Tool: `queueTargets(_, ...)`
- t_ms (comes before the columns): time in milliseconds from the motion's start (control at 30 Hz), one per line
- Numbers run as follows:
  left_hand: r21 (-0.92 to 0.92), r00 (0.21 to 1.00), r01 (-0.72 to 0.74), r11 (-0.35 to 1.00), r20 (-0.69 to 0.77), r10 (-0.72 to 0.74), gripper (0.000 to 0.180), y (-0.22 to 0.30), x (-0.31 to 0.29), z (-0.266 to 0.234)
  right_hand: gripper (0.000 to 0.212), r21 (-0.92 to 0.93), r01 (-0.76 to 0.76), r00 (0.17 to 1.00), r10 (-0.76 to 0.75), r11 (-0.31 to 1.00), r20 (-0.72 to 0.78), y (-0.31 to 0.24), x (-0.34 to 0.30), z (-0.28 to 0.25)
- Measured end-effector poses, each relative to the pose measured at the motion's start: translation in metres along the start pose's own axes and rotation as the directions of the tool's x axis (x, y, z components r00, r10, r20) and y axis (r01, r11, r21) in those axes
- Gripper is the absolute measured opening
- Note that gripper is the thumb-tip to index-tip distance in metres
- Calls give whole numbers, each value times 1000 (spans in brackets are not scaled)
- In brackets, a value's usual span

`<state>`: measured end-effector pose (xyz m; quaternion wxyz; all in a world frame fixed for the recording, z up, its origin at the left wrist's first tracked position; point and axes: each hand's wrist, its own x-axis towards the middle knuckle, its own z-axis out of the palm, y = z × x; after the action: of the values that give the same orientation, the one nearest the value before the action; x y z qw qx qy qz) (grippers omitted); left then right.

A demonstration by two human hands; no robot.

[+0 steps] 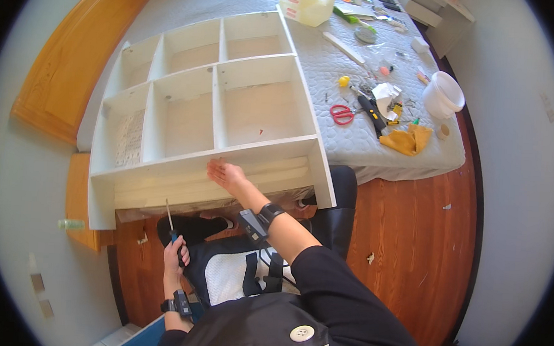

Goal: The person assembles a white wooden shelf unit by driving screws into pre-drilled holes using a manual screwdriver. They work on the bottom panel and side joints, tightening multiple screws to secure the structure.

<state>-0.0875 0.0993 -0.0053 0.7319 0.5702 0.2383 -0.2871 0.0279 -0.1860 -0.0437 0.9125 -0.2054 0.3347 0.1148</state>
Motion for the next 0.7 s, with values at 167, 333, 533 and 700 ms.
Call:
queueTargets(167,-38,1000,-15,999,1,15,23,-1,4,1,23,40,-39,998,41,998,-51,4,8,-13)
queueTargets(333,-27,1000,-19,999,-13,18,23,-1,4,0,21,-252,-16,991,-19,968,-134,12,-16,-10)
queueTargets(533,-54,999,-45,998,-15,44,25,-5,6,-1,24,-70,-110,983,98,992,-157,-16,-75,-35)
queueTargets(700,-65,999,-32,997,-16,31,25,-4,7,0,23,33,294,948,-287,955,-140,-172,-125,-29)
